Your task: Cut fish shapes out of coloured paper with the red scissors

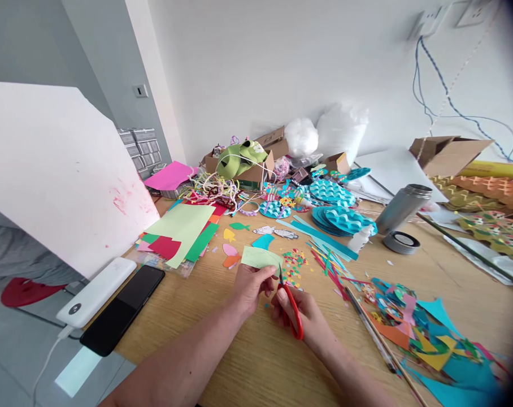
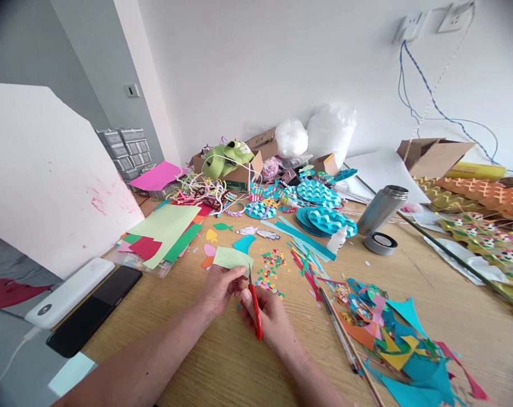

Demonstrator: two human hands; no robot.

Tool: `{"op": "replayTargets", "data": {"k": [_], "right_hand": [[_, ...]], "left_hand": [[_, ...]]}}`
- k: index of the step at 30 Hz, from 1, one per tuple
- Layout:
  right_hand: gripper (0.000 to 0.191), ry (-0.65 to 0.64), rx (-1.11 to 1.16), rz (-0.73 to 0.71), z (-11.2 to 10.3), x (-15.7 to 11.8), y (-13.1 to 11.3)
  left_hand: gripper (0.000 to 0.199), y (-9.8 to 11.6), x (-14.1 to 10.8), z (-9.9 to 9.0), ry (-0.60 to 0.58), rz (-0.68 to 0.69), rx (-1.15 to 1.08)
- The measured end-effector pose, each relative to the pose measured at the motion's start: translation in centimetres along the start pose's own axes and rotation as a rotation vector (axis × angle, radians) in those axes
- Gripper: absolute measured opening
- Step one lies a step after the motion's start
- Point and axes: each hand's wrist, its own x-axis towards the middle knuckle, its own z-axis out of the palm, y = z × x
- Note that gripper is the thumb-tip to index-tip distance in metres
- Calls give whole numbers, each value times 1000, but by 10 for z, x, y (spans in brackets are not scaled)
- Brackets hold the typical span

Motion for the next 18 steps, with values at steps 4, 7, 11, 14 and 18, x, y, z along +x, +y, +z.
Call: {"op": "replayTargets", "data": {"k": [4, 7, 11, 14, 18], "right_hand": [[55, 3, 3, -15, 1, 0, 0], [53, -2, 19, -17, 1, 0, 2], [52, -13, 42, -17, 1, 0, 3], [54, -9, 46, -18, 1, -1, 3], [56, -4, 33, -15, 1, 0, 2]], "left_hand": [[22, -1, -1, 0, -24, 4, -4], [20, -2, -2, 0, -41, -2, -10], [19, -2, -3, 1, -44, -9, -26], [20, -2, -3, 1, -56, -20, -37], [19, -3, -3, 0, -62, -39, -32]]}}
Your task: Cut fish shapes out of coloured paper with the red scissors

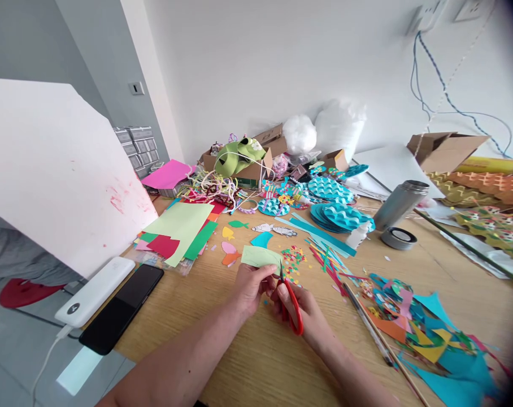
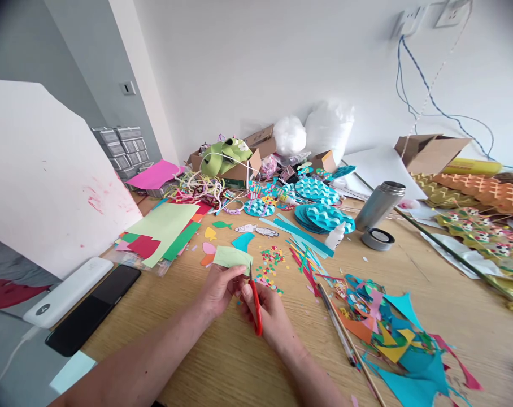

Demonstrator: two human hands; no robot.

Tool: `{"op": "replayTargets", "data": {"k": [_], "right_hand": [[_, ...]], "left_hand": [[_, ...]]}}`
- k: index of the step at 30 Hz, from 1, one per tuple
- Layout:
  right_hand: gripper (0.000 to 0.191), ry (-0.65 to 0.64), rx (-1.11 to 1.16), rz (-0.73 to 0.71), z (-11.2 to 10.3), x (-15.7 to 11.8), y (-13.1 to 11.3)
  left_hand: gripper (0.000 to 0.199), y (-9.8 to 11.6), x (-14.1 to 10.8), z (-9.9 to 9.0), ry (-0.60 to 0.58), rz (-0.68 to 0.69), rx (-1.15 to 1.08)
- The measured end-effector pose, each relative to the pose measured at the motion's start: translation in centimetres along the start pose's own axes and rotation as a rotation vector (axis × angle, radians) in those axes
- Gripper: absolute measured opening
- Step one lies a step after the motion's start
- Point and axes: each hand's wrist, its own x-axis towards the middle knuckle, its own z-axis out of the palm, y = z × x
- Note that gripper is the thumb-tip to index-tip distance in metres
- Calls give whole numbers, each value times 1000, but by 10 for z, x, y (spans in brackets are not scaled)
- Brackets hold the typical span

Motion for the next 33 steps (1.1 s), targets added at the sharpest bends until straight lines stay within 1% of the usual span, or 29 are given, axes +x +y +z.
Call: {"op": "replayTargets", "data": {"k": [6, 16, 25, 29, 33], "right_hand": [[57, -4, -20, 29, 0, 0, -2], [57, 13, -91, 22, -3, 3, 6], [60, 7, -125, 19, -4, 4, 8], [60, 8, -118, 25, -4, 4, 7], [61, 1, -124, 31, -4, 2, 4]], "left_hand": [[19, 2, -1, 0, 21, -11, 2], [21, 3, -1, 3, 75, -8, 21], [21, 4, -1, 3, 45, -19, 30], [20, 5, -1, 3, 50, -9, 37], [19, 5, -1, 3, 21, 5, 54]]}}
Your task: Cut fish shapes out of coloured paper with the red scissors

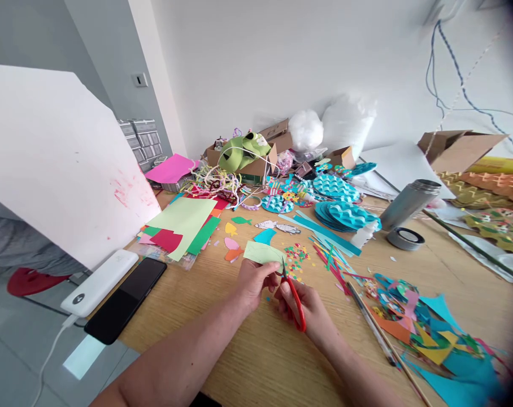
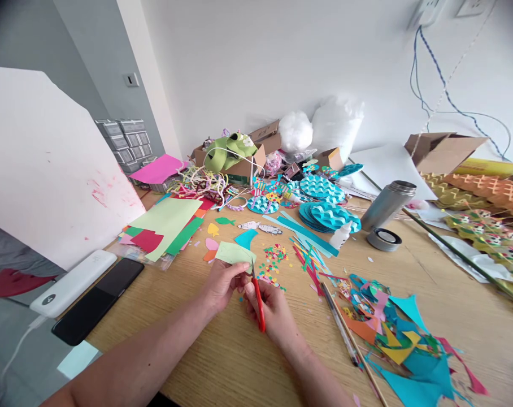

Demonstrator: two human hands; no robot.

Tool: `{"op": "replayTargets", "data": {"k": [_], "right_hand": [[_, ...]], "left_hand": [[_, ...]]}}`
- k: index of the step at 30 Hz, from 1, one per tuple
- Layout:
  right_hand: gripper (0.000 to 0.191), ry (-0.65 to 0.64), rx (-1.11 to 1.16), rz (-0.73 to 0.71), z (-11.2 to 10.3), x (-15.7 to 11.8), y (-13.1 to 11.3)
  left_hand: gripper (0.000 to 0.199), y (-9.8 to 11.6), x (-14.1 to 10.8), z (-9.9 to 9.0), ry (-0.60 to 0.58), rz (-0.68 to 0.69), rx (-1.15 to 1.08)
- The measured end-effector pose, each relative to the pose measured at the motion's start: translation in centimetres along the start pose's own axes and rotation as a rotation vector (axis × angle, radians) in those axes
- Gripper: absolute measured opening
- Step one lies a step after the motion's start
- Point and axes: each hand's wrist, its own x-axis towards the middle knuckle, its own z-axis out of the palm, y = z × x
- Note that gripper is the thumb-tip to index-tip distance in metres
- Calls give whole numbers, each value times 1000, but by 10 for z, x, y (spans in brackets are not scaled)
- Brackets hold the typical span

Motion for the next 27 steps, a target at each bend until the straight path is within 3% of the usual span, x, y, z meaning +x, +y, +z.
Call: {"op": "replayTargets", "data": {"k": [27], "right_hand": [[59, 7, 15, 12, 1, 0, 2]], "left_hand": [[23, 1, -1, 0, -17, 5, 9]]}}
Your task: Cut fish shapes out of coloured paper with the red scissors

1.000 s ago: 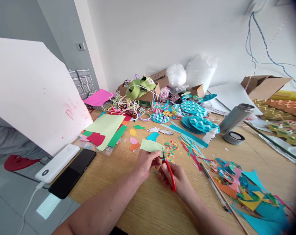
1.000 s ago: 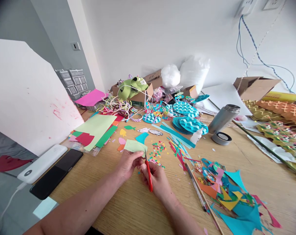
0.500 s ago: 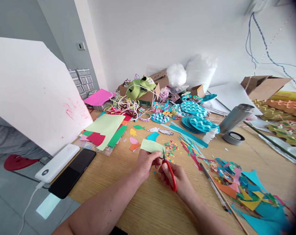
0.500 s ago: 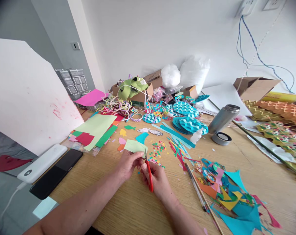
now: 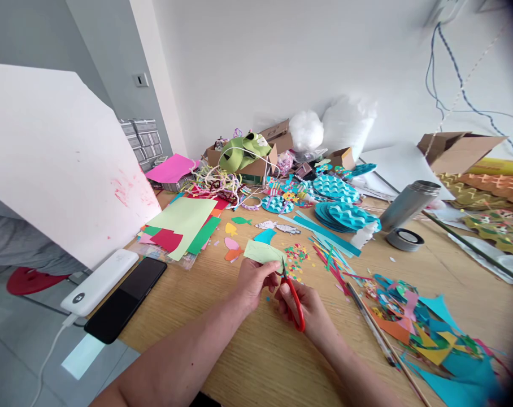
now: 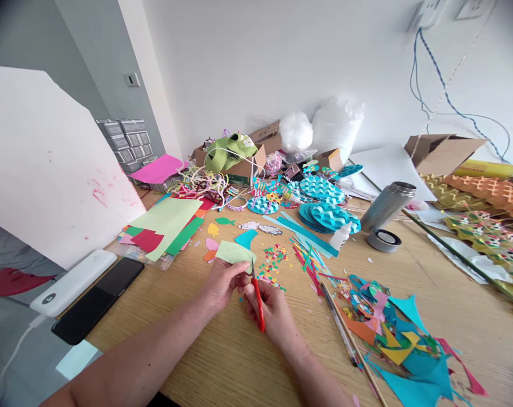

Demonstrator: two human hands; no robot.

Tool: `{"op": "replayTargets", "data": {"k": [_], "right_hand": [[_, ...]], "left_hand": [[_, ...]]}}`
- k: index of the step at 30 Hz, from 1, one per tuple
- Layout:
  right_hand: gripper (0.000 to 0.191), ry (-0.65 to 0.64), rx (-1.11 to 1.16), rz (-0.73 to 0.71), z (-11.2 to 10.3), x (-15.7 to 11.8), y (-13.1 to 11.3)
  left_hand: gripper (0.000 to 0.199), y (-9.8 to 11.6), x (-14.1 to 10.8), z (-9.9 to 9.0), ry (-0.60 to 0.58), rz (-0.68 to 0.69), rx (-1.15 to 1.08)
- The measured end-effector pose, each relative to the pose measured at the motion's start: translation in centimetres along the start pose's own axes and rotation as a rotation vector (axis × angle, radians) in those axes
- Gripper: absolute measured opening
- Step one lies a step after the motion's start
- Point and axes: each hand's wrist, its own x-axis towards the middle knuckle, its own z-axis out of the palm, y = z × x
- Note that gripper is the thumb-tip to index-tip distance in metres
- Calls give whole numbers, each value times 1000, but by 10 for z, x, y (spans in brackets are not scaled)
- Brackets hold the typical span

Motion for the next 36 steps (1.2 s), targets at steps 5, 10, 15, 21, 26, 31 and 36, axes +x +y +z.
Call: {"op": "replayTargets", "data": {"k": [5, 10, 15, 21, 26, 31, 36], "right_hand": [[60, 2, -12, -9, 0, 0, -1], [60, 7, -26, -9, -1, -1, -4], [59, 8, -27, -9, -1, -1, -4], [57, 16, -27, -1, -1, -1, -4], [60, 22, -15, 13, 1, -1, -7], [61, 19, -26, 10, 0, -1, -7], [59, 14, -32, -6, -1, -2, -7]], "left_hand": [[22, -1, 1, -1, 7, 8, 1], [21, -1, 1, -1, 5, 8, 17], [20, -1, 1, -1, 8, 7, 10], [21, 0, 1, -1, 22, -2, 8], [21, -1, 1, -1, 32, -7, 16], [20, -1, 2, -2, 23, -2, 24], [19, -1, 2, -1, 25, 10, 47]]}}
